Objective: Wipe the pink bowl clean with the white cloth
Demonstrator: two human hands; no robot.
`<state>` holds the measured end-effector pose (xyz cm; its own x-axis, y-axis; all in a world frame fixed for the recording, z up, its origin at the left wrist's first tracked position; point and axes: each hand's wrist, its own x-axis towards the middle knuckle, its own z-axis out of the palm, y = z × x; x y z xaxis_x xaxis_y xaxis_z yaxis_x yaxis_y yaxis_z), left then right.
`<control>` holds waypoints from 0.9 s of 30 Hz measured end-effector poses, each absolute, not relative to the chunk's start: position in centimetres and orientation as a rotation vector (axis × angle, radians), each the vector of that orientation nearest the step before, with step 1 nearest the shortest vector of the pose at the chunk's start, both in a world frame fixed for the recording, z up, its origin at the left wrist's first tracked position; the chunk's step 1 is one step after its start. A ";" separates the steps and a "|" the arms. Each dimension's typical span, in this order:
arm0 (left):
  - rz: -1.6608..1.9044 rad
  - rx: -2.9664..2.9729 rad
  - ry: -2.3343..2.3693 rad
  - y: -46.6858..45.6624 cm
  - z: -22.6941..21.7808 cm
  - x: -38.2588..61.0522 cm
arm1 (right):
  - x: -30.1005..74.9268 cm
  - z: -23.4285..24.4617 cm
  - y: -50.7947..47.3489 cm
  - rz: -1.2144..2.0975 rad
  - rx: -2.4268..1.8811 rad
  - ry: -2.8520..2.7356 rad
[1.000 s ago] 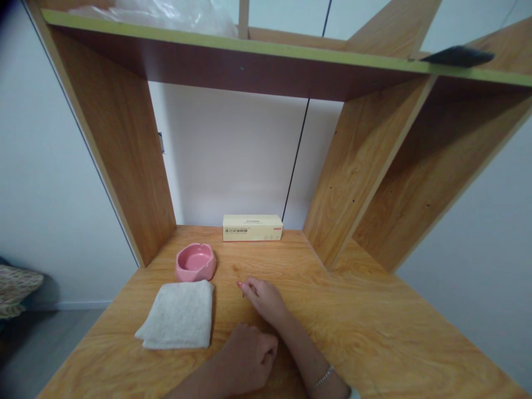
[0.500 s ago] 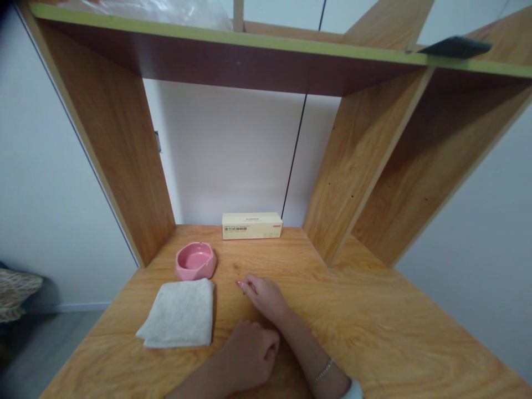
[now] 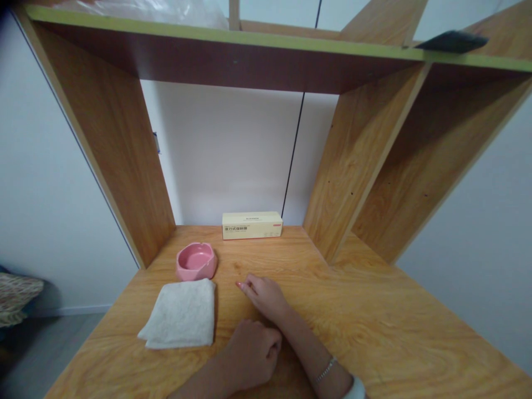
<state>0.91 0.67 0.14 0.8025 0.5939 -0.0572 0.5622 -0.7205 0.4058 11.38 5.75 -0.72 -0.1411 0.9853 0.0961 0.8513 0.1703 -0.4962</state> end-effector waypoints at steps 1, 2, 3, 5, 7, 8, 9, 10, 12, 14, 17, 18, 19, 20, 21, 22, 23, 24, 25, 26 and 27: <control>0.101 2.581 0.864 0.7 0.2 0.9 | 11.4 -0.7 5.7 0.457 -1.743 -2.057; 0.099 2.579 0.860 0.7 0.2 0.9 | 11.3 -0.7 5.7 0.453 -1.749 -2.057; 0.099 2.577 0.859 0.7 0.2 0.9 | 11.3 -0.7 5.7 0.446 -1.753 -2.058; 0.105 2.581 0.862 0.7 0.2 0.9 | 11.3 -0.7 5.7 0.431 -1.752 -2.061; 0.111 2.587 0.868 0.7 0.2 0.9 | 11.4 -0.7 5.7 0.420 -1.745 -2.064; 0.112 2.588 0.872 0.7 0.2 0.9 | 11.4 -0.7 5.7 0.419 -1.742 -2.064; 0.111 2.587 0.874 0.7 0.2 0.9 | 11.4 -0.7 5.7 0.421 -1.737 -2.063; 0.113 2.584 0.873 0.7 0.3 0.9 | 11.4 -0.7 5.7 0.423 -1.732 -2.062; 0.109 2.577 0.872 0.6 0.4 0.9 | 11.4 -0.8 5.7 0.420 -1.725 -2.063; 0.098 2.576 0.872 0.6 0.5 0.8 | 11.5 -0.8 5.8 0.416 -1.723 -2.065; 0.092 2.575 0.876 0.6 0.6 0.8 | 11.5 -0.8 5.8 0.438 -1.722 -2.064; 0.102 2.577 0.877 0.6 0.5 0.8 | 11.5 -0.8 5.8 0.447 -1.721 -2.063; 0.114 2.579 0.878 0.6 0.4 0.8 | 11.4 -0.7 5.7 0.453 -1.721 -2.060; 0.127 2.584 0.881 0.6 0.4 0.9 | 11.4 -0.7 5.7 0.455 -1.722 -2.055; 0.138 2.589 0.885 0.6 0.3 0.9 | 11.4 -0.6 5.7 0.453 -1.724 -2.052; 0.146 2.595 0.888 0.6 0.2 0.9 | 11.4 -0.6 5.6 0.450 -1.727 -2.050; 0.145 2.597 0.888 0.6 0.2 0.9 | 11.4 -0.6 5.6 0.444 -1.730 -2.049; 0.141 2.598 0.883 0.6 0.2 0.9 | 11.3 -0.6 5.6 0.439 -1.732 -2.050; 0.136 2.597 0.877 0.6 0.2 0.9 | 11.3 -0.6 5.6 0.435 -1.732 -2.052; 0.129 2.594 0.870 0.6 0.2 0.9 | 11.3 -0.7 5.6 0.432 -1.734 -2.054; 0.123 2.593 0.864 0.6 0.2 0.9 | 11.4 -0.7 5.7 0.431 -1.735 -2.055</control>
<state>0.87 0.65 0.20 0.8048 0.5920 -0.0431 0.5566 -0.7274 0.4012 11.35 5.68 -0.71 -0.1375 0.9840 0.1130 0.8559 0.1755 -0.4865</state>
